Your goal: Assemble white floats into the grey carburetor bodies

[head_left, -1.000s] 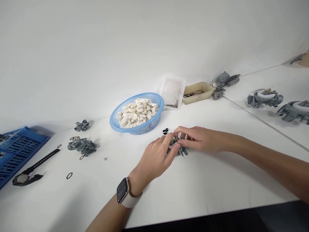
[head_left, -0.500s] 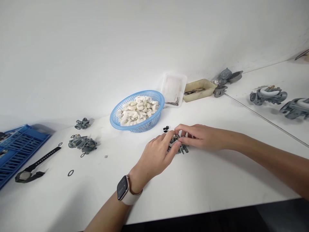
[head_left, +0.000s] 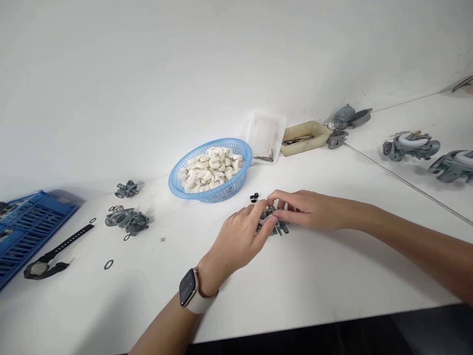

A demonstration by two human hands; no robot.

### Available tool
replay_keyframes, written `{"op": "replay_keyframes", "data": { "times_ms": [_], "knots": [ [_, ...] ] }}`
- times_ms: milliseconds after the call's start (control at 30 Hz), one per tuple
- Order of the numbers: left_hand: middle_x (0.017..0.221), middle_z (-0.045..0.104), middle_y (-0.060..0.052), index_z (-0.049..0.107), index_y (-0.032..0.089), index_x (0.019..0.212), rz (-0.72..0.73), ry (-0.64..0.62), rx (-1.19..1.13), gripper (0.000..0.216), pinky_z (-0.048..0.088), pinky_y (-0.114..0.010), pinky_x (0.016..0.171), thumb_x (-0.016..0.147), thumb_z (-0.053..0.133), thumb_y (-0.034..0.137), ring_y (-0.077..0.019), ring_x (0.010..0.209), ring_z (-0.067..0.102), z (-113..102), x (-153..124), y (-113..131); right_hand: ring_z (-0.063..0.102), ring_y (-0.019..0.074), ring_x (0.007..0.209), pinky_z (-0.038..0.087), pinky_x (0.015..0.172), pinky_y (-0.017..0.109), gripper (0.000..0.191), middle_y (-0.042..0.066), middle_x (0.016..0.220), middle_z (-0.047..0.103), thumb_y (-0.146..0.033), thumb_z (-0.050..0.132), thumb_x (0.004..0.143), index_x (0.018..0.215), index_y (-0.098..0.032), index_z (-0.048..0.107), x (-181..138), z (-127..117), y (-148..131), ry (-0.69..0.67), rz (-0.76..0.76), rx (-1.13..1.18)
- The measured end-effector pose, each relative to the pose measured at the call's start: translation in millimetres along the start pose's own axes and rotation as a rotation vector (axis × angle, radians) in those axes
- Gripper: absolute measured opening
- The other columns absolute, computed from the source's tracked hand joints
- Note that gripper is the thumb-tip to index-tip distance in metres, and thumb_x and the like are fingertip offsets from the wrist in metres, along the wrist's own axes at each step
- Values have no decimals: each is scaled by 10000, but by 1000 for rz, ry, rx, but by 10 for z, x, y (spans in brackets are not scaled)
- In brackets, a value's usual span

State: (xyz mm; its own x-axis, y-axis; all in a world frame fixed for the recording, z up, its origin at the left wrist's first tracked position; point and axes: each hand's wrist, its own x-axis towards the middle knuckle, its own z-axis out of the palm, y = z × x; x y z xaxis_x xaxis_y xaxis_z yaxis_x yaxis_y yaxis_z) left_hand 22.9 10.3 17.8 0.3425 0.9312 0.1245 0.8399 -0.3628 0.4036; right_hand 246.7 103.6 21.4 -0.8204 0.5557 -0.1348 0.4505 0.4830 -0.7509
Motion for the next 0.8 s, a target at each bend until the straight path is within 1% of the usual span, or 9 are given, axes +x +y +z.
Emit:
{"op": "replay_keyframes", "data": {
  "times_ms": [367,567,800],
  "knots": [
    [1000,715,-31,523,252,1347,4,5,2,319,508,-339,683,1159,350,444,-235,853,702,-8,5,4,601,204,746,406,651,332,483,25,1009,743,-692,402,1052,1321,-326,567,13,10,49,-3,0,2],
    [996,718,-27,526,247,1333,8,9,10,311,503,-335,679,1157,359,441,-229,831,700,3,2,-7,598,201,750,409,660,330,468,24,1010,736,-683,397,1061,1315,-323,559,13,12,36,2,-7,-13],
    [1007,710,-26,524,255,1358,7,5,13,322,508,-335,698,1159,353,441,-233,865,694,-4,0,1,580,195,725,412,658,329,445,11,981,734,-672,394,1067,1295,-328,560,2,4,28,-5,-9,-16]
  ]
}}
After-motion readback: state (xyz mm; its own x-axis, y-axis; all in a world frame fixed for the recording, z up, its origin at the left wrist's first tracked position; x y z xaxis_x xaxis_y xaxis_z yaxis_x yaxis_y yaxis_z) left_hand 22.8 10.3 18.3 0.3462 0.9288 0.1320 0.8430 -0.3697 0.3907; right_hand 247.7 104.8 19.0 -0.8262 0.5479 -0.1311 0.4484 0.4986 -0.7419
